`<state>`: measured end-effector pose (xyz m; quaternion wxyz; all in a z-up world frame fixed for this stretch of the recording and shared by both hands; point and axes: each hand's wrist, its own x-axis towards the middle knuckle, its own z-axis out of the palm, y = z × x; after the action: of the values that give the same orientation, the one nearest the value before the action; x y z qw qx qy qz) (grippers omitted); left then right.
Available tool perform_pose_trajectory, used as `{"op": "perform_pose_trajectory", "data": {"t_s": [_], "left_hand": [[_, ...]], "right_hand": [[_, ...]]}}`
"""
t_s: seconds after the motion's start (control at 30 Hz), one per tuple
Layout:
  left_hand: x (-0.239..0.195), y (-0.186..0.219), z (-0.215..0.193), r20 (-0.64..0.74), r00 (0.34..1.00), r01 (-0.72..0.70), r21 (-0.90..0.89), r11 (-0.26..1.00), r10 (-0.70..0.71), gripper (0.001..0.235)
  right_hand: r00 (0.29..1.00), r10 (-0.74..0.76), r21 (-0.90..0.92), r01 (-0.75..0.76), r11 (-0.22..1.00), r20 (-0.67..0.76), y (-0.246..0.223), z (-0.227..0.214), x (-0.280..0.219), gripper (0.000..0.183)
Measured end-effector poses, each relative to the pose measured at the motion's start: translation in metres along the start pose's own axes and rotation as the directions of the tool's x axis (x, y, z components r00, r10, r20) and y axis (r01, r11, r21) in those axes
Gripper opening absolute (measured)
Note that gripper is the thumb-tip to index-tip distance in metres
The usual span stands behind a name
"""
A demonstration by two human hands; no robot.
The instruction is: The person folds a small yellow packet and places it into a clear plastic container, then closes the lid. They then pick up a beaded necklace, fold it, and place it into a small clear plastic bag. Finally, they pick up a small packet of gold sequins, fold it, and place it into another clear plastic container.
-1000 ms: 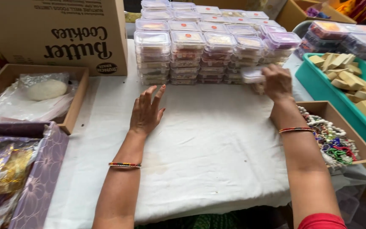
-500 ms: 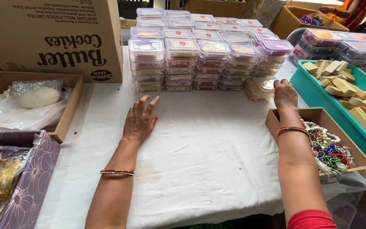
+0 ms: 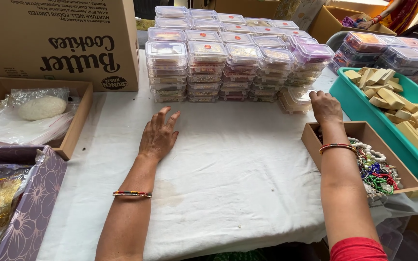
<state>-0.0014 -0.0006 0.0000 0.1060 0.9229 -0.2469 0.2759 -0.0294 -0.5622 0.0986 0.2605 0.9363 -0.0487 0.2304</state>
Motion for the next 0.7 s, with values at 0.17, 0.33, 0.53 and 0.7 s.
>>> {"op": "perform_pose_trajectory", "data": {"t_s": [0.17,0.33,0.53,0.7], "left_hand": [[0.001,0.001,-0.001,0.009,1.0,0.015,-0.017,1.0,-0.015,0.072],[0.002,0.001,-0.003,0.021,1.0,0.023,-0.021,1.0,-0.022,0.069],[0.001,0.002,-0.004,0.024,0.999,0.023,-0.033,0.999,-0.023,0.066],[0.001,0.001,-0.003,0.024,1.0,0.016,-0.02,1.0,-0.015,0.064]], "right_hand": [[0.993,-0.053,-0.182,0.071,0.981,0.103,-0.005,0.006,0.008,0.017],[0.975,-0.078,-0.208,0.122,0.97,0.208,-0.015,-0.023,0.01,0.021],[0.958,-0.083,-0.147,0.127,0.981,0.274,-0.014,-0.017,0.014,0.025],[0.944,-0.091,-0.097,0.128,0.987,0.318,-0.004,-0.015,0.012,0.025]]}}
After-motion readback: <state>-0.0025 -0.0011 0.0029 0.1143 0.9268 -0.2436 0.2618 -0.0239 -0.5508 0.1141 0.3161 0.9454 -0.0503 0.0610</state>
